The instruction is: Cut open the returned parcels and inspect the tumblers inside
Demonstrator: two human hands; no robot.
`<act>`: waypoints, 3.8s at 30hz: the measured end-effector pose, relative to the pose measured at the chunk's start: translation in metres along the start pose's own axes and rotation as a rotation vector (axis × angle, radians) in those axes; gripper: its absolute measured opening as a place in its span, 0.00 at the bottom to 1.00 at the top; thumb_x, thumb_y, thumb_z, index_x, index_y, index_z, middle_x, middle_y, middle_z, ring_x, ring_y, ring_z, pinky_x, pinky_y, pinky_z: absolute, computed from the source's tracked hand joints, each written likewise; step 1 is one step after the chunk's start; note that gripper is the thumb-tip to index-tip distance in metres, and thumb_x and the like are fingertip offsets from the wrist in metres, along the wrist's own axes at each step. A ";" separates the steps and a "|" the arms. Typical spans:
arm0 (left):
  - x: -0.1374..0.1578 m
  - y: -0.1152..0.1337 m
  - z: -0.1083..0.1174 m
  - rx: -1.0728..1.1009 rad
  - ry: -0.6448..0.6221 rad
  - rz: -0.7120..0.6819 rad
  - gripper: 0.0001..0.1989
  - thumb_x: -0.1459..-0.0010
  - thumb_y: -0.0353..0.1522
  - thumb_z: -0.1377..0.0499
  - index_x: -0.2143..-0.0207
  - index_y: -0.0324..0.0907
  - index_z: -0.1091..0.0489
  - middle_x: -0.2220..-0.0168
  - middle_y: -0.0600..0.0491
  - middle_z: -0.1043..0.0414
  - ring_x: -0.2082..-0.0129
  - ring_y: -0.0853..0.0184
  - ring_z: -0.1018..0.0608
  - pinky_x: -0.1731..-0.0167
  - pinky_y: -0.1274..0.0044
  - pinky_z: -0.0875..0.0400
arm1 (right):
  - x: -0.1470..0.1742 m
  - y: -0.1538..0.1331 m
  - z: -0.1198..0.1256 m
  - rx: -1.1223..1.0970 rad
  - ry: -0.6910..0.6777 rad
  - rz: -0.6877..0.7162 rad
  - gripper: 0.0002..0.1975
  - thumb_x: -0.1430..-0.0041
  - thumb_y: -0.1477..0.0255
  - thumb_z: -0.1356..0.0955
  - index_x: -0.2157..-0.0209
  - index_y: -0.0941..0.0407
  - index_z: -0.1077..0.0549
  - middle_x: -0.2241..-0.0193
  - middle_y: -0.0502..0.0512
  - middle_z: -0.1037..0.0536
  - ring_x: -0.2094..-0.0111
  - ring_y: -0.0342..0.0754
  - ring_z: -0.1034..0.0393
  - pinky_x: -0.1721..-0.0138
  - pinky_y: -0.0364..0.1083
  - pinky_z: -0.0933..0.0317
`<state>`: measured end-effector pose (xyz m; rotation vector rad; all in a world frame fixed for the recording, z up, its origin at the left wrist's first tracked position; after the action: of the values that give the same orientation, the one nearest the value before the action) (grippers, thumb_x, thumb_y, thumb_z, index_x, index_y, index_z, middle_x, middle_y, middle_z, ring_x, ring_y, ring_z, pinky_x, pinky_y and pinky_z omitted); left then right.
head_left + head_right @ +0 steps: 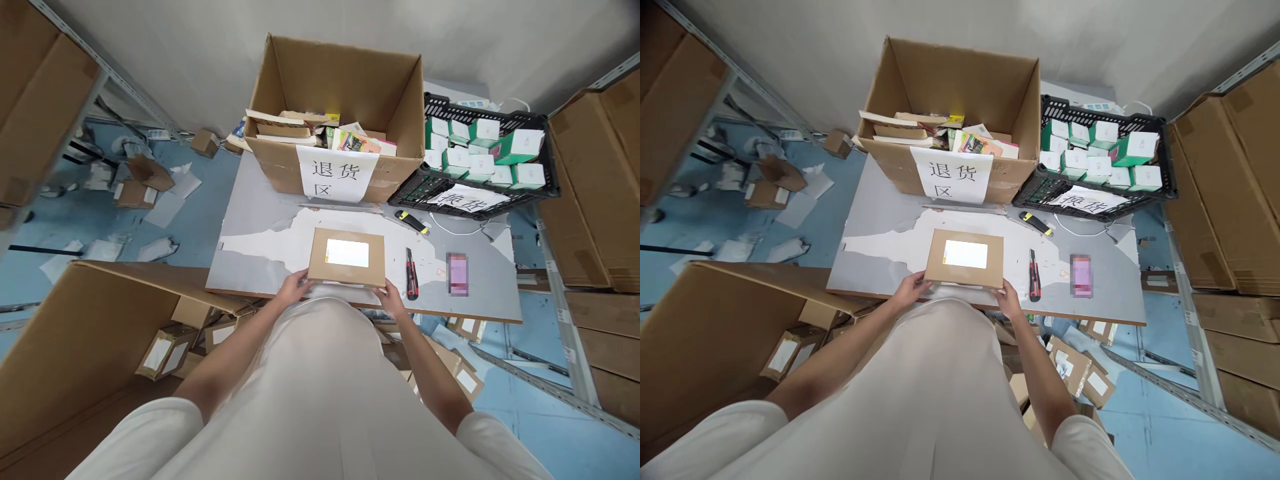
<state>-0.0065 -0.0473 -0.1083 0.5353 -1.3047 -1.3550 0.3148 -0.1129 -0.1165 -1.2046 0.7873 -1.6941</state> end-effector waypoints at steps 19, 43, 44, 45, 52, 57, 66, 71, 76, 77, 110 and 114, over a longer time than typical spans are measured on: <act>-0.052 0.060 0.022 -0.306 0.302 0.107 0.27 0.42 0.51 0.51 0.81 0.41 0.32 0.80 0.53 0.33 0.75 0.68 0.31 0.72 0.76 0.41 | -0.043 -0.049 0.028 0.240 0.161 0.001 0.30 0.41 0.44 0.46 0.68 0.55 0.29 0.71 0.57 0.23 0.67 0.51 0.30 0.63 0.48 0.37; -0.023 0.024 0.013 -0.083 0.143 -0.010 0.25 0.46 0.49 0.44 0.58 0.38 0.25 0.58 0.45 0.23 0.59 0.60 0.23 0.57 0.72 0.30 | -0.030 -0.030 0.023 0.232 0.002 0.108 0.21 0.41 0.52 0.39 0.61 0.55 0.28 0.61 0.59 0.24 0.60 0.53 0.30 0.55 0.52 0.36; -0.026 0.030 0.015 -0.134 0.169 0.004 0.24 0.45 0.49 0.45 0.61 0.39 0.25 0.62 0.47 0.23 0.62 0.62 0.23 0.60 0.73 0.31 | -0.033 -0.033 0.027 0.291 0.017 0.125 0.23 0.40 0.50 0.41 0.64 0.55 0.28 0.64 0.59 0.25 0.60 0.53 0.30 0.55 0.52 0.37; -0.028 0.035 0.016 -0.183 0.191 0.022 0.23 0.44 0.49 0.47 0.64 0.39 0.25 0.67 0.49 0.23 0.66 0.63 0.24 0.62 0.74 0.32 | -0.037 -0.036 0.028 0.331 0.031 0.130 0.25 0.39 0.49 0.43 0.68 0.54 0.28 0.67 0.60 0.25 0.61 0.54 0.31 0.55 0.52 0.37; -0.056 0.044 0.009 -0.272 0.253 0.087 0.23 0.42 0.49 0.49 0.77 0.41 0.29 0.78 0.54 0.30 0.74 0.67 0.31 0.69 0.76 0.38 | -0.063 -0.035 0.024 0.331 0.069 0.053 0.31 0.41 0.43 0.45 0.74 0.54 0.28 0.68 0.62 0.23 0.61 0.56 0.30 0.53 0.52 0.39; -0.067 0.030 0.009 -0.210 0.239 0.109 0.23 0.42 0.49 0.48 0.78 0.41 0.30 0.79 0.53 0.30 0.73 0.66 0.29 0.68 0.75 0.35 | -0.069 -0.027 0.023 0.233 0.037 -0.006 0.31 0.42 0.45 0.43 0.68 0.56 0.24 0.65 0.62 0.21 0.60 0.56 0.28 0.53 0.53 0.37; -0.027 -0.018 0.006 -0.034 0.065 0.136 0.30 0.54 0.35 0.39 0.46 0.38 0.31 0.50 0.43 0.25 0.54 0.59 0.21 0.53 0.68 0.28 | -0.025 0.020 0.030 0.068 -0.026 -0.003 0.34 0.48 0.64 0.33 0.39 0.53 0.38 0.43 0.63 0.31 0.51 0.52 0.29 0.48 0.55 0.36; -0.012 -0.029 -0.009 0.016 -0.008 0.111 0.36 0.58 0.40 0.34 0.44 0.40 0.32 0.48 0.45 0.26 0.46 0.53 0.26 0.48 0.65 0.31 | -0.017 0.020 0.007 0.042 -0.096 0.005 0.41 0.54 0.66 0.27 0.38 0.49 0.40 0.43 0.58 0.31 0.45 0.55 0.33 0.43 0.58 0.40; -0.007 -0.022 -0.019 0.061 -0.018 0.079 0.27 0.50 0.46 0.39 0.52 0.39 0.28 0.53 0.47 0.23 0.51 0.57 0.24 0.48 0.67 0.31 | -0.017 0.009 0.000 -0.033 -0.068 -0.031 0.32 0.50 0.61 0.30 0.43 0.52 0.35 0.47 0.58 0.28 0.50 0.53 0.31 0.48 0.54 0.36; -0.006 -0.017 -0.017 0.041 -0.008 0.066 0.26 0.49 0.46 0.41 0.53 0.38 0.27 0.54 0.46 0.23 0.53 0.58 0.23 0.50 0.67 0.30 | -0.017 0.005 0.003 -0.007 -0.072 -0.026 0.30 0.50 0.60 0.30 0.45 0.52 0.34 0.48 0.59 0.28 0.51 0.53 0.31 0.51 0.53 0.35; -0.023 0.077 0.000 -0.509 0.400 -0.165 0.28 0.37 0.45 0.51 0.44 0.35 0.35 0.46 0.37 0.32 0.48 0.56 0.26 0.49 0.65 0.32 | -0.050 0.028 0.128 0.644 0.302 -0.339 0.20 0.42 0.65 0.39 0.53 0.64 0.30 0.59 0.70 0.25 0.55 0.58 0.30 0.55 0.53 0.36; -0.005 0.083 -0.023 -0.766 0.227 -0.506 0.25 0.37 0.40 0.48 0.41 0.39 0.37 0.40 0.39 0.36 0.36 0.55 0.39 0.39 0.61 0.42 | -0.055 -0.055 0.120 0.549 0.289 0.011 0.25 0.35 0.62 0.45 0.42 0.62 0.40 0.56 0.66 0.24 0.59 0.54 0.28 0.57 0.53 0.35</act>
<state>0.0473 -0.0326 -0.0430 0.4681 -0.3972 -1.9983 0.4190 -0.0410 -0.0505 -0.5871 0.4414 -1.9312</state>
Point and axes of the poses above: each hand's wrist, its own x-axis away from the middle knuckle, its own z-axis out of the back of the hand, y = z × x, the point moved 4 cm from there along -x, towards the middle knuckle
